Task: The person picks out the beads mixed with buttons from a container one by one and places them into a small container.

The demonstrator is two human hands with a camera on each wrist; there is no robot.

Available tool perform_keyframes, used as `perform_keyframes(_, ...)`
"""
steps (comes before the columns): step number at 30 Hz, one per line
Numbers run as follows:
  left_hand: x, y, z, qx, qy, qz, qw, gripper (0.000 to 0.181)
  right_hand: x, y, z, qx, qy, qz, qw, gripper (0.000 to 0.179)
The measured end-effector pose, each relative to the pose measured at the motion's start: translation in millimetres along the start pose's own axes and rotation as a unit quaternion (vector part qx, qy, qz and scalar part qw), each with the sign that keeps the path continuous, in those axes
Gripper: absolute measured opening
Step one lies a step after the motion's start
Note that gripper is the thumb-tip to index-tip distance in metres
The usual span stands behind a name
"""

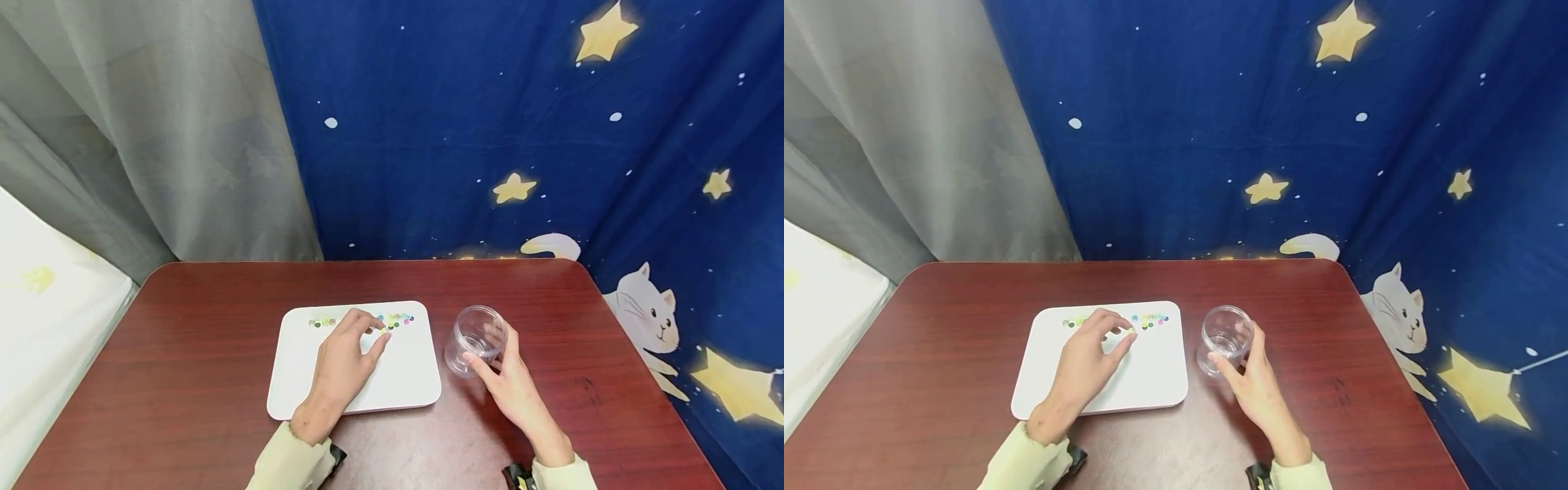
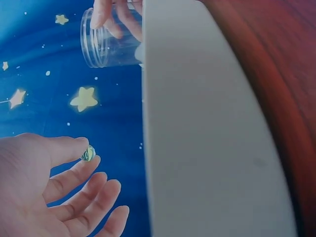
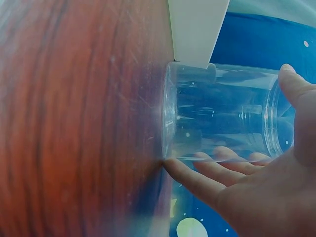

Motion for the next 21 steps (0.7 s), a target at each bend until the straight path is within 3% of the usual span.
perform_keyframes(6,-9.2,-4.9,-3.5,0.007,0.015,-0.005,0.9999,0.014,0,-1.2,1,-0.002,0.003,0.004,1.0000,0.086)
perform_keyframes(21,-13.9,1.1,-10.3,0.019,0.012,-0.003,0.9997,0.015,1,1.2,0,0.000,-0.003,-0.001,1.0000,0.085)
Point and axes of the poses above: each hand's wrist, its own y-axis away from the middle knuckle, its own z-axis out of the back of the hand, x = y × z, the point moved 10 cm from there along -y, towards the middle knuckle, and after that the axes turned 5 degrees about z, right-handed, at the moved point
